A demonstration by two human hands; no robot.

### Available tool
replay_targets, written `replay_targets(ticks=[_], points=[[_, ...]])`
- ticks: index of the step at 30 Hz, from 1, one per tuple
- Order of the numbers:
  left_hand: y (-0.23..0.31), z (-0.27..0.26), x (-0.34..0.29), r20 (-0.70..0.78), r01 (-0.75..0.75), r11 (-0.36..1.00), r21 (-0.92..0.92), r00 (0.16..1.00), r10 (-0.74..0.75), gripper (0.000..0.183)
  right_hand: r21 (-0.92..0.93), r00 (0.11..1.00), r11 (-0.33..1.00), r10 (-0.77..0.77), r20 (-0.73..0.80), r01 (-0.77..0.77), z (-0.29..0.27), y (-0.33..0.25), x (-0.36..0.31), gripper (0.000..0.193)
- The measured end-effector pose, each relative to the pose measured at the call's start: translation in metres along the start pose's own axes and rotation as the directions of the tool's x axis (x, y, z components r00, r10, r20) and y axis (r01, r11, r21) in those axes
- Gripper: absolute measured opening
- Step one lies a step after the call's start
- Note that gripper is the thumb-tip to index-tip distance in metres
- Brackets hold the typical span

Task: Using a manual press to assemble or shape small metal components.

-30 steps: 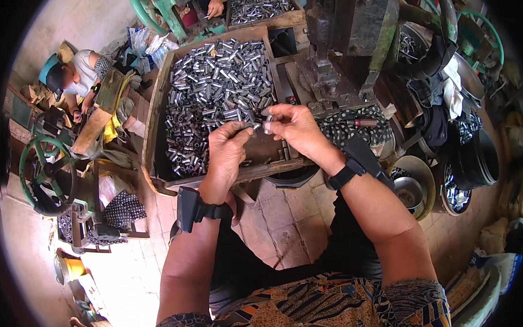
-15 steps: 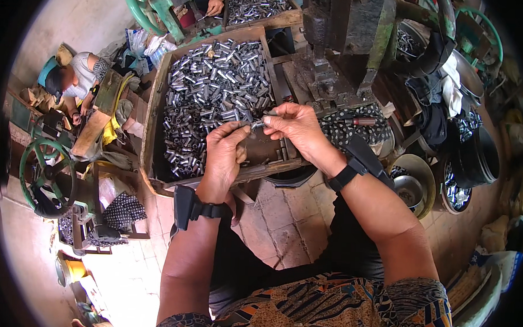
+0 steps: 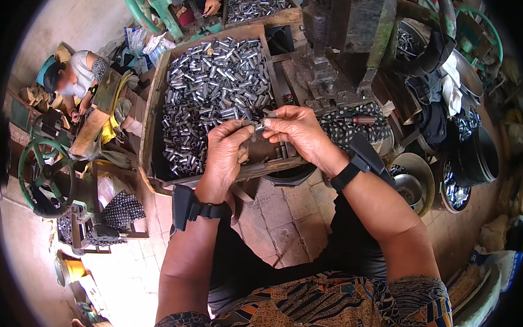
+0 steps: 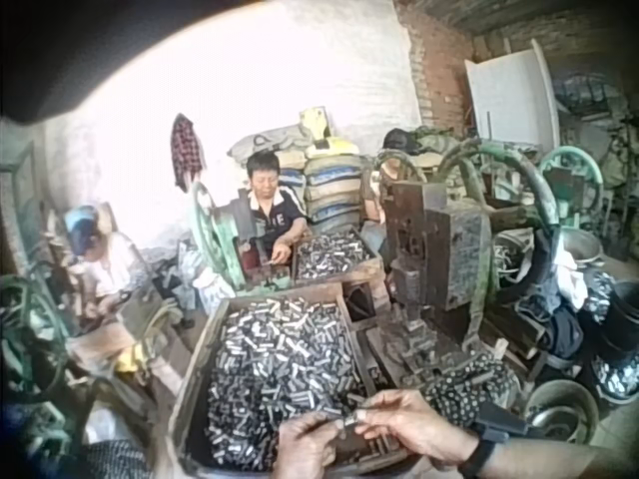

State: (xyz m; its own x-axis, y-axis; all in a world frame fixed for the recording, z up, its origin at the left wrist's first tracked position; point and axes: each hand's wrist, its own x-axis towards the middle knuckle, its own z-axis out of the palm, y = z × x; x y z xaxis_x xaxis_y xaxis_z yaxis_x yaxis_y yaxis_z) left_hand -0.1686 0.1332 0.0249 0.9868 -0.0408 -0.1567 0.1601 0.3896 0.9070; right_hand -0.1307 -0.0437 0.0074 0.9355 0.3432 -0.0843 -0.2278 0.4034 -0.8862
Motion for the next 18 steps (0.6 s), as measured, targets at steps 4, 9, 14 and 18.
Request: replay_targets(ticks=[4, 9, 14, 18], points=[[0.002, 0.007, -0.005, -0.008, -0.047, 0.994, -0.098, 0.999, 0.046, 0.002, 0.06, 0.996, 0.996, 0.059, 0.074, -0.063, -0.007, -0.004, 0.002, 0.011], [-0.01, 0.003, -0.004, 0.016, -0.088, 0.991, -0.099, 0.996, 0.09, 0.001, 0.109, 0.991, 0.99, 0.084, 0.105, -0.095, -0.002, 0.0, 0.0, 0.011], [-0.023, 0.004, -0.003, -0.047, -0.192, 0.979, 0.067, 0.98, 0.195, 0.002, 0.053, 0.998, 0.997, 0.049, 0.039, -0.051, 0.001, 0.002, -0.002, 0.012], [-0.03, 0.011, -0.002, 0.044, -0.454, 0.774, 0.441, 0.872, 0.487, 0.004, 0.092, 0.992, 0.989, 0.113, 0.05, -0.117, -0.008, 0.003, 0.0, 0.014]])
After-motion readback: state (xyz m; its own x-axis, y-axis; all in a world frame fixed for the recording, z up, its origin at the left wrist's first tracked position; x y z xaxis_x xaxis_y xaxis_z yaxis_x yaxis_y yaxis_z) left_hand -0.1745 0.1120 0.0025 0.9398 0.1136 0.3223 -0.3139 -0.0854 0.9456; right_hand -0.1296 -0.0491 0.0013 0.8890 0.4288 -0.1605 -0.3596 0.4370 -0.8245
